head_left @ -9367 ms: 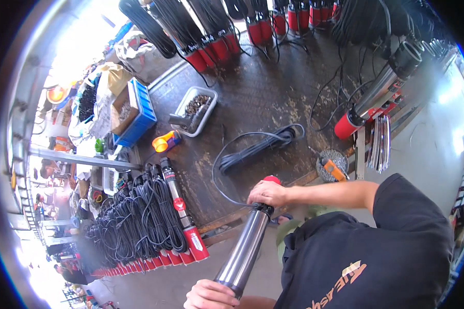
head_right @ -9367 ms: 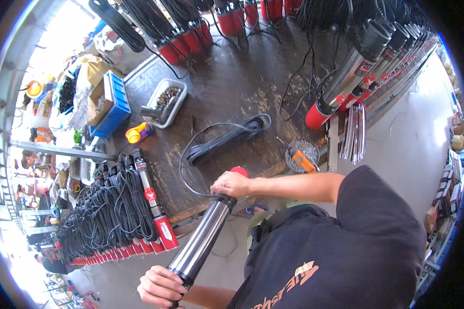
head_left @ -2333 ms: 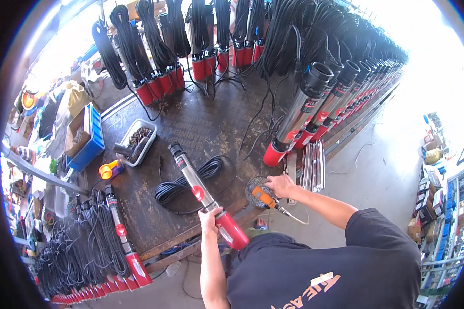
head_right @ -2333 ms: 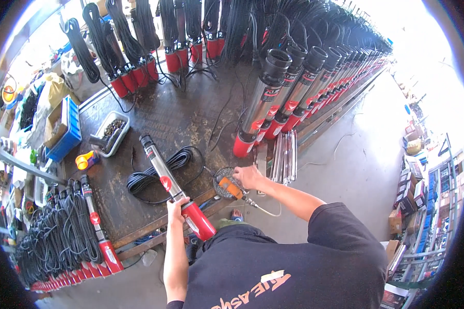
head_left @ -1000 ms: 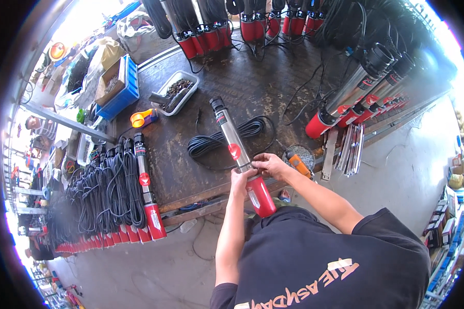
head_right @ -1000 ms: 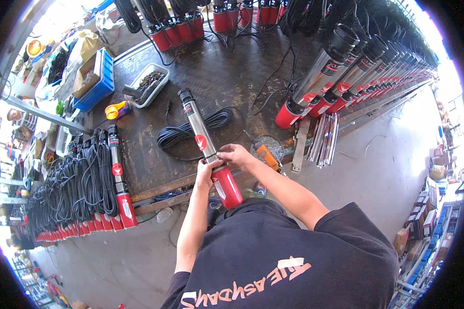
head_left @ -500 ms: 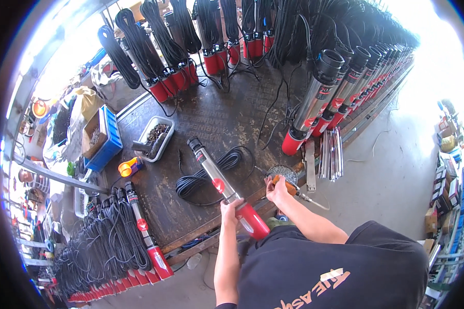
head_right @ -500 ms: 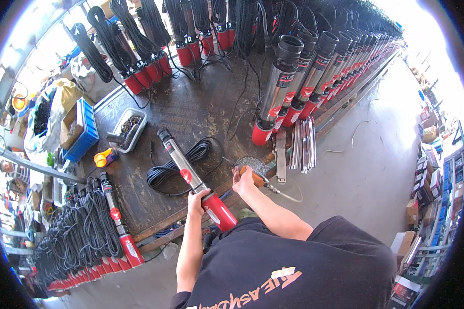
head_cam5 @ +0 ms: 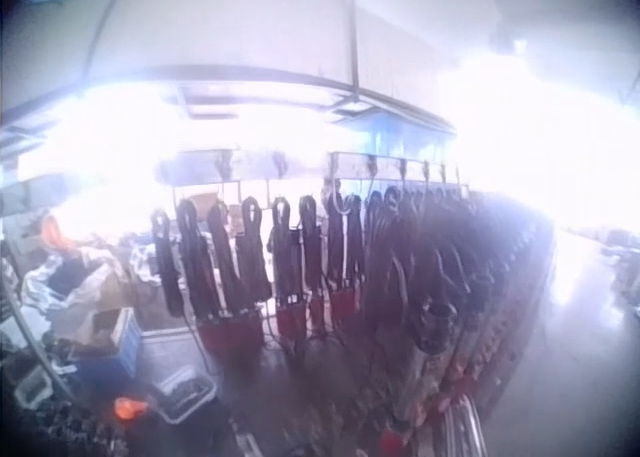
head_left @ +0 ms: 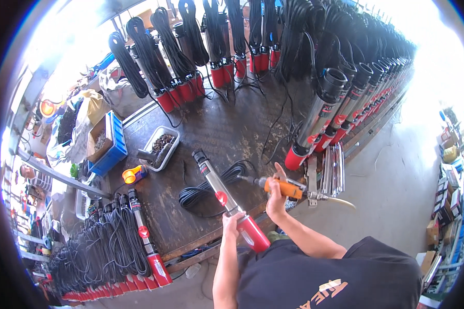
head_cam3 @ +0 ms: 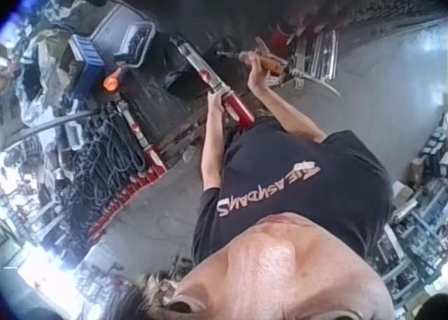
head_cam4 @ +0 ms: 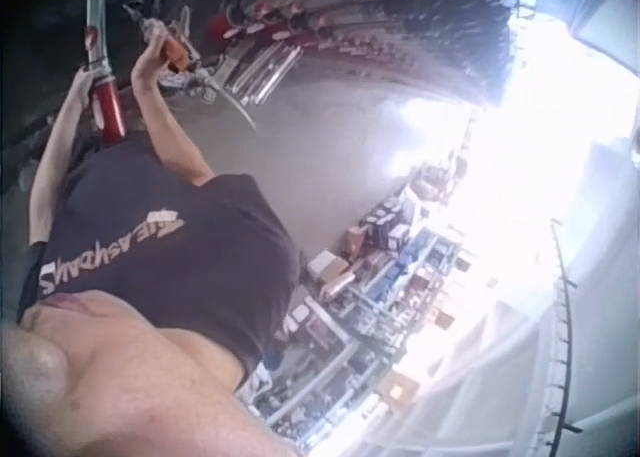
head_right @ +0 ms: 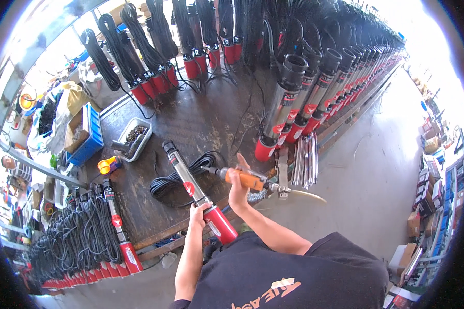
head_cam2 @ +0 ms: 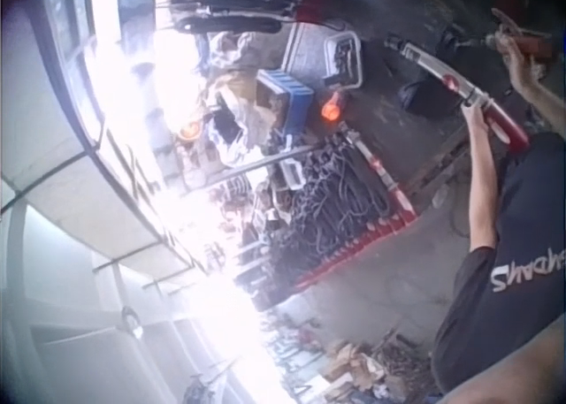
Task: The person assembles water pumps by attaching components and securing them with a pneumatic screwdriver on a workbench in a factory environment.
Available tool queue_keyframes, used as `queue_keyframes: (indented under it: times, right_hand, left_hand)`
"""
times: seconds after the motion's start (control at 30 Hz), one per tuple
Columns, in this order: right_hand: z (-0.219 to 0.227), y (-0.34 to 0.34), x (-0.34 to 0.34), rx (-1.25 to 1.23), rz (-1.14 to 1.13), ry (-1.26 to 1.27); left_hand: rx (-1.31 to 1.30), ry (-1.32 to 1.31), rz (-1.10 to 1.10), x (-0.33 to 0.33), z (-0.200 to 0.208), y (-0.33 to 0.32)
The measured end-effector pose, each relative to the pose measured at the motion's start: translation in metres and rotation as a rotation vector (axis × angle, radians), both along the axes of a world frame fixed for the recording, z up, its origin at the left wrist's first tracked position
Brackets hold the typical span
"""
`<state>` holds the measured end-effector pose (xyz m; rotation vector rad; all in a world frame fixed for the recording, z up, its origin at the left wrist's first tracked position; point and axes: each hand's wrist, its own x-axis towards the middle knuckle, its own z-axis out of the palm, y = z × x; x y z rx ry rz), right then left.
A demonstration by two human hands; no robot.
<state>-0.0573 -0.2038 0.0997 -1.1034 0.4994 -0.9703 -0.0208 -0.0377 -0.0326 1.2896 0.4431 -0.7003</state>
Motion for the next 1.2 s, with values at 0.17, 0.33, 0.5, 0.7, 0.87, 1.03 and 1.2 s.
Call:
queue_keyframes:
  times: [0.17, 0.33, 0.5, 0.7, 0.87, 1.03, 1.2]
  right_hand:
    - [0.021, 0.019, 0.010, -0.326, 0.189, -0.153]
    - [0.008, 0.035, 0.015, -0.142, 0.507, -0.050]
    - [-0.028, 0.037, 0.014, -0.027, 0.550, -0.020]
    - [-0.044, 0.036, 0.018, 0.080, 0.481, 0.017]
    - [-0.039, 0.040, 0.020, 0.134, 0.429, -0.021]
    - [-0.046, 0.038, 0.018, 0.111, 0.465, 0.003]
    - [-0.050, 0.036, 0.021, 0.085, 0.453, 0.009]
  left_hand:
    - [0.019, -0.008, 0.021, 0.002, -0.009, 0.002]
    - [-0.037, -0.007, 0.037, 0.000, -0.014, 0.003]
    - [-0.044, -0.012, 0.070, -0.002, 0.011, -0.002]
    - [-0.009, 0.032, 0.070, -0.001, 0.016, 0.000]
    - [-0.005, 0.034, 0.069, 0.000, 0.017, -0.001]
    - [-0.009, 0.036, 0.061, 0.000, 0.016, 0.000]
    - [-0.009, 0.039, 0.047, 0.000, 0.012, 0.001]
